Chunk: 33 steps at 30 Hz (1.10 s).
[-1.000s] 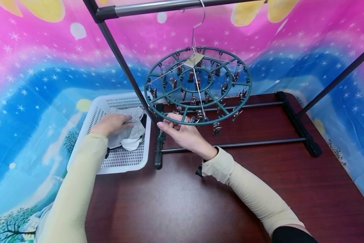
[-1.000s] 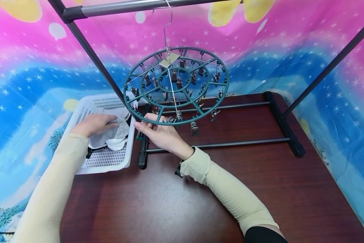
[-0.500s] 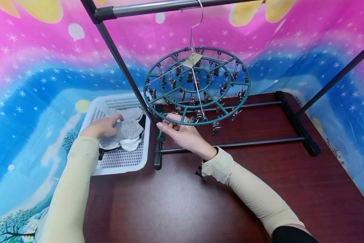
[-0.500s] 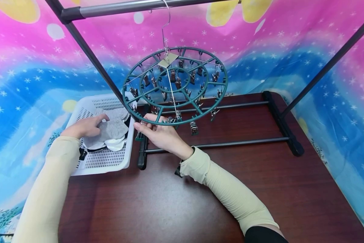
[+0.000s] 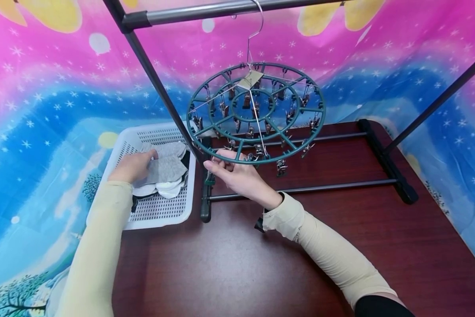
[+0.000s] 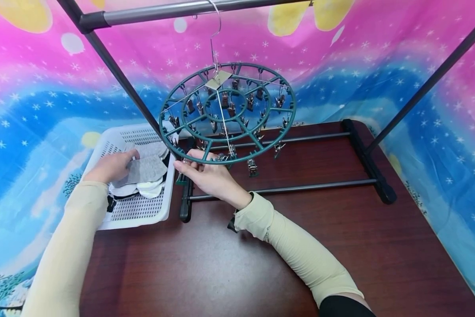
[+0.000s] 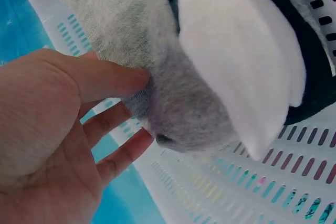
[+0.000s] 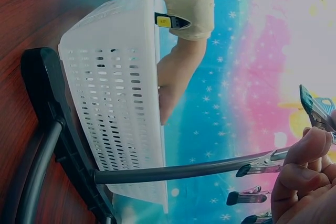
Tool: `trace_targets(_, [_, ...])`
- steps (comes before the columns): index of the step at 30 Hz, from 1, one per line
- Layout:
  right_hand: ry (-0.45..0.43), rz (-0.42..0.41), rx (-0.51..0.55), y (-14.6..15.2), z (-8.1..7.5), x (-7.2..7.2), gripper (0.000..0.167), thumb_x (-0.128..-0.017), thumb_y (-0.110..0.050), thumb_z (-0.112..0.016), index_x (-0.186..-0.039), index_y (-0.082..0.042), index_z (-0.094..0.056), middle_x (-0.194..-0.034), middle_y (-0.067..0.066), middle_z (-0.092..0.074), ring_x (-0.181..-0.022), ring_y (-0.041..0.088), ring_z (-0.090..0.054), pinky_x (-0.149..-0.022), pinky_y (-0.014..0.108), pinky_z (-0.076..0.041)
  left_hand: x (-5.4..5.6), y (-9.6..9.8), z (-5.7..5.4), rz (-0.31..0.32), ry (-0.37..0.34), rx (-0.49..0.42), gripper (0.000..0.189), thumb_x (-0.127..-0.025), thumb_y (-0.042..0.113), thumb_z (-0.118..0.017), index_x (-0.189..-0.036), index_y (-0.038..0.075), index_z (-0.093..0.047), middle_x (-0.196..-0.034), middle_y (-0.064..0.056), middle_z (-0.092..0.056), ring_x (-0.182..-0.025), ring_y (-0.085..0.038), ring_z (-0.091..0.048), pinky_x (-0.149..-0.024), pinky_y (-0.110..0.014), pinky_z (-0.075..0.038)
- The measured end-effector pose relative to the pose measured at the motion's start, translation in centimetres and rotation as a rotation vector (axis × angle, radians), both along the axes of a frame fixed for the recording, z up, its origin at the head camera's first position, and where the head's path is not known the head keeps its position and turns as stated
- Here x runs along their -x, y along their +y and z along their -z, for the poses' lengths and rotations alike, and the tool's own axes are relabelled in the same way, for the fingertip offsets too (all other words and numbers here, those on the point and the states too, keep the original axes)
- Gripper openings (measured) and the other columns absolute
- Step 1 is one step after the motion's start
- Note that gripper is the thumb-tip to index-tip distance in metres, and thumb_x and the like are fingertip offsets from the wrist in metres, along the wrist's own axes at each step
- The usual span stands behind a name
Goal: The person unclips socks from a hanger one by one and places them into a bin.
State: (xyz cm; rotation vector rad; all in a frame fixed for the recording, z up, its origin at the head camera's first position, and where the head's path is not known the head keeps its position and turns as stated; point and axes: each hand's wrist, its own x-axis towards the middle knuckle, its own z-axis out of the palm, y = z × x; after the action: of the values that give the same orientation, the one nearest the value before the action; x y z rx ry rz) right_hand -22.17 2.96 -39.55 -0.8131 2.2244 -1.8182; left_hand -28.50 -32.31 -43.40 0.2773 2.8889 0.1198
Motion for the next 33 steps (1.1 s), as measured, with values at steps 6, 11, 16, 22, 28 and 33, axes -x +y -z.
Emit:
trace_targets(6, [0.025, 0.018, -0.033, 0.0, 0.1, 0.0, 0.019, -0.103, -0.032, -0.064, -0.094, -0.016, -0.064, -0.078, 0.001, -0.051, -0.065, 0.02, -0.045, -0.056, 0.027, -0.035, -0.1, 0.2, 0.8, 0.001, 0.062, -0.046, 0.029, -0.096, -0.006, -0.057, -0.123, 0.003, -0.052, -0.111, -0.024, -0.066, -0.101, -0.04, -0.064, -0.093, -0.056, -0.049])
trace_targets(11, [0.0, 0.019, -0.018, -0.1, 0.2, 0.1, 0.018, -0.103, -0.033, -0.064, -0.096, -0.016, -0.064, -0.077, 0.002, -0.05, -0.063, 0.02, -0.044, -0.054, 0.027, -0.035, -0.2, 0.2, 1.3, 0.02, 0.075, -0.032, 0.018, -0.096, -0.006, -0.058, -0.111, 0.003, -0.057, -0.114, -0.019, -0.058, -0.107, -0.04, -0.056, -0.097, -0.058, -0.045])
trace_targets(16, [-0.033, 0.01, -0.011, 0.0, 0.3, 0.2, 0.018, -0.103, -0.035, -0.063, -0.099, -0.017, -0.065, -0.076, 0.002, -0.049, -0.059, 0.019, -0.043, -0.05, 0.027, -0.035, -0.1, 0.1, 1.6, 0.029, 0.042, -0.028, 0.017, -0.096, 0.0, -0.061, -0.111, 0.006, -0.066, -0.122, -0.018, -0.058, -0.116, -0.042, -0.054, -0.103, -0.061, -0.043])
trace_targets(22, [-0.041, 0.005, -0.012, 0.1, 0.4, 0.2, 0.017, -0.104, -0.035, -0.063, -0.106, -0.019, -0.067, -0.078, 0.003, -0.051, -0.061, 0.021, -0.045, -0.051, 0.027, -0.037, 0.1, 0.3, 1.6, 0.027, 0.033, -0.027, 0.018, -0.096, 0.005, -0.063, -0.114, 0.005, -0.067, -0.123, -0.02, -0.061, -0.117, -0.042, -0.056, -0.104, -0.062, -0.044])
trace_targets(28, [-0.074, -0.006, -0.057, 0.4, 0.7, 0.1, 0.021, -0.103, -0.041, -0.064, -0.116, -0.025, -0.062, -0.081, 0.001, -0.054, -0.063, 0.025, -0.05, -0.053, 0.028, -0.04, 0.4, 0.5, 1.6, 0.019, 0.0, -0.042, 0.022, -0.096, 0.01, -0.063, -0.117, 0.005, -0.067, -0.125, -0.02, -0.062, -0.119, -0.043, -0.057, -0.104, -0.063, -0.044])
trace_targets(33, [-0.104, -0.022, -0.256, 1.6, 1.1, 0.0, 0.042, -0.101, -0.049, -0.064, -0.135, -0.026, -0.052, -0.091, 0.001, -0.063, -0.072, 0.027, -0.065, -0.063, 0.033, -0.05, 0.3, 0.4, 1.0, 0.016, -0.024, -0.069, 0.027, -0.095, 0.011, -0.064, -0.122, 0.006, -0.066, -0.13, -0.02, -0.061, -0.122, -0.046, -0.057, -0.103, -0.064, -0.045])
